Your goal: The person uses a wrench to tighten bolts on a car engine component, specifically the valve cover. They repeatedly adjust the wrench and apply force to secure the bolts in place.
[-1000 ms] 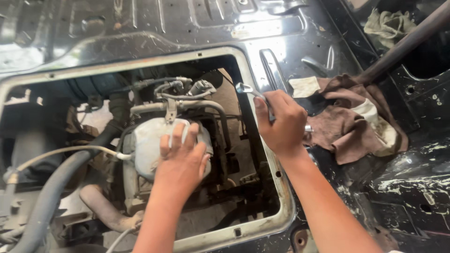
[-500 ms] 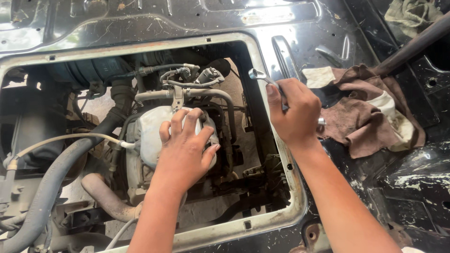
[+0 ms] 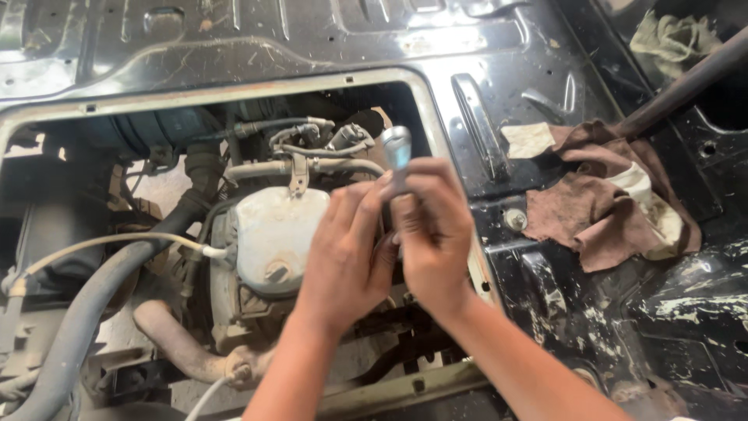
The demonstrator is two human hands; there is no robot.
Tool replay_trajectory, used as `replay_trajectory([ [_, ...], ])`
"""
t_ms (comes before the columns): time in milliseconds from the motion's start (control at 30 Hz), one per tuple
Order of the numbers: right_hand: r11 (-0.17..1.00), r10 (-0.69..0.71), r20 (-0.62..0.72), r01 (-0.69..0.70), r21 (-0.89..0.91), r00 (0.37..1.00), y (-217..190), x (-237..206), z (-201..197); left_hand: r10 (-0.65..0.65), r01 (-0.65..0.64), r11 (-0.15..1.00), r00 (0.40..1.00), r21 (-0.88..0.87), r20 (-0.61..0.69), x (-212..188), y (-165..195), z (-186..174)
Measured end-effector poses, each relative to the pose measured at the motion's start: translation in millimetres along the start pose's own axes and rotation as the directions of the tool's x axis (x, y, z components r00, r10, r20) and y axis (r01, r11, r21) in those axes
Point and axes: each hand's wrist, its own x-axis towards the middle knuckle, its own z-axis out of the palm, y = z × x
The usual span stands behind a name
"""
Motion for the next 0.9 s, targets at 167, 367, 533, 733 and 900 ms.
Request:
replay_trajectory([
  [167, 0.989, 0.139, 0.047, -0.141, 0.041, 0.989, -11.4, 5.0, 15.4, -0.329, 0.306, 0.914, 0.943, -0.267, -0.047, -2.8, 4.8, 8.6],
  [367, 0.965, 0.094, 0.086, -0.07, -0.255, 0.992, 12.2, 12.7, 8.8, -0.456, 0.458, 0.888, 0.888, 0.044, -0.06, 13.7, -21.2, -48.7],
  [533, 0.931, 0.306, 0.386, -0.188, -0.313, 0.87, 36.3, 6.4, 11.2, -0.767, 0.654, 0.494, 0.639, 0.573, -0.068, 19.3, -62.2, -122.6],
  [733, 0.832, 0.551, 0.583, -0.443, -0.334, 0.597, 51.0, 1.1, 8.1, -0.578, 0.464, 0.75, 0.806, 0.471, 0.127, 12.5, -72.3, -116.5],
  [900, 0.756, 0.618, 0.628, -0.574, -0.313, 0.472, 48.8, 4.6, 5.9, -0.61, 0.456, 0.757, 0.75, 0.468, 0.256, 8.7, -63.3, -103.8],
])
